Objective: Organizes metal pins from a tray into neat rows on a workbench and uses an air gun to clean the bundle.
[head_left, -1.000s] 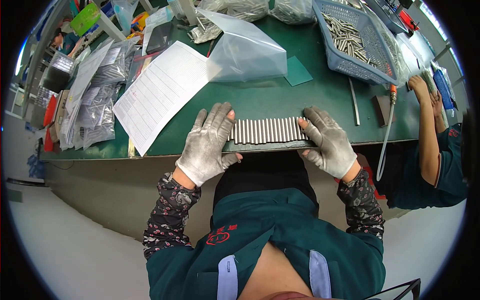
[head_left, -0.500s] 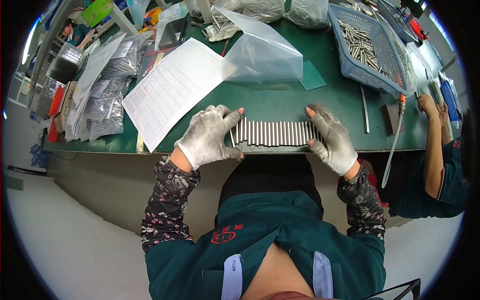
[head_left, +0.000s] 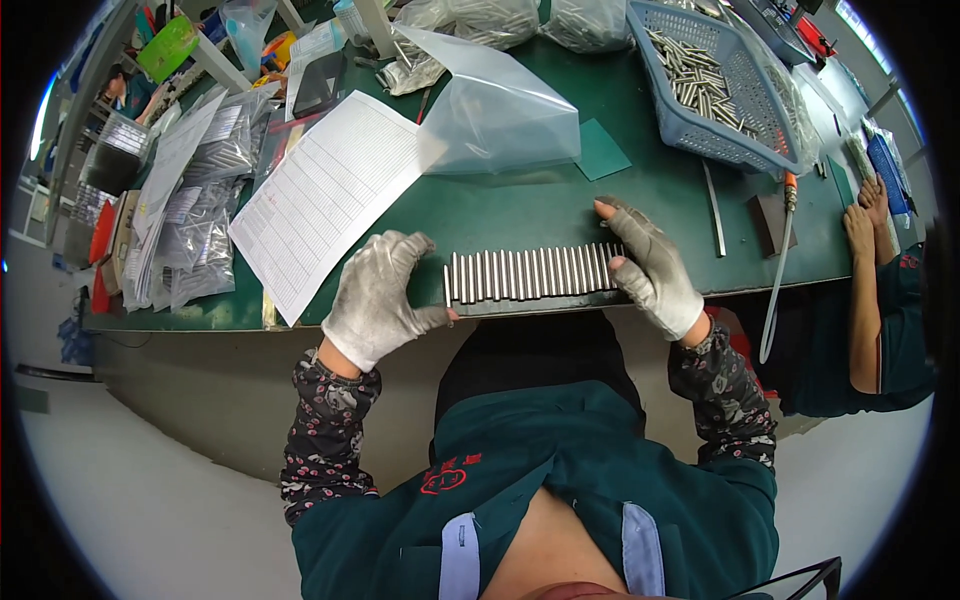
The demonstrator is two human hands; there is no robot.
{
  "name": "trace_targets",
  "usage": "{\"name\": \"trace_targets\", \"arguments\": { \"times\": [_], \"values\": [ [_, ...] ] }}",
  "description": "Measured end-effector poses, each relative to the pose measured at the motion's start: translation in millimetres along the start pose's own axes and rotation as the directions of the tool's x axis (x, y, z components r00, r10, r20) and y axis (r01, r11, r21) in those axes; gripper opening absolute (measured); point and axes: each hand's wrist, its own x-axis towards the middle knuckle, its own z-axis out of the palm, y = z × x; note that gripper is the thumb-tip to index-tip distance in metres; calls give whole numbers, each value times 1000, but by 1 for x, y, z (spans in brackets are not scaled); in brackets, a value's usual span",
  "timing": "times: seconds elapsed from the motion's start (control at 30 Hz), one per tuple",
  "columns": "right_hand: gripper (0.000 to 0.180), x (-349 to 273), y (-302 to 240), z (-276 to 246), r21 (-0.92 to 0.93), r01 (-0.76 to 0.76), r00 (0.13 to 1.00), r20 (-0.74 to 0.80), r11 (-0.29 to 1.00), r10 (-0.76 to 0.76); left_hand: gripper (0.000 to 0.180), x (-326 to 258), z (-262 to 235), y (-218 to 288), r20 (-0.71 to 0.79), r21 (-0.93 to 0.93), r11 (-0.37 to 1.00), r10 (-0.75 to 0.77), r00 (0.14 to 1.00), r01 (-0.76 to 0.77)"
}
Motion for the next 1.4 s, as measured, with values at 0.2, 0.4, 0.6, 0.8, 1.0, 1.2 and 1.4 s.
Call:
{"name": "trace_targets", "arguments": {
  "times": [0.2, 0.4, 0.6, 0.8, 1.0, 1.2, 1.4],
  "values": [
    [58, 6, -2, 19, -228, 46, 998, 44, 973, -36, 61, -4, 14, 2, 133, -34, 999, 35, 990, -31],
    [52, 15, -14, 30, -244, 5, 998, 64, 970, 11, 52, 6, 17, -1, 218, -127, 992, 30, 976, -2],
    [45, 24, -24, 51, -249, 54, 997, 61, 967, -40, 46, 30, 43, 22, 221, -165, 985, 94, 971, -57],
    [44, 30, -33, 57, -218, 55, 998, -29, 974, -63, 40, 42, 57, 33, 118, -325, 944, 94, 988, -51],
    [31, 31, -32, 55, -225, 53, 998, -29, 973, -61, 45, 25, 34, 40, 159, -608, 772, -110, 981, 185],
    [21, 31, -34, 51, -210, 68, 996, 77, 975, -53, 31, -42, 54, 57, 63, -743, 646, -198, 978, 178],
    [25, 21, -33, 48, -141, 139, 978, 176, 980, -113, 86, -29, 98, 68, 590, -654, -525, 97, 802, 545]
  ]
}}
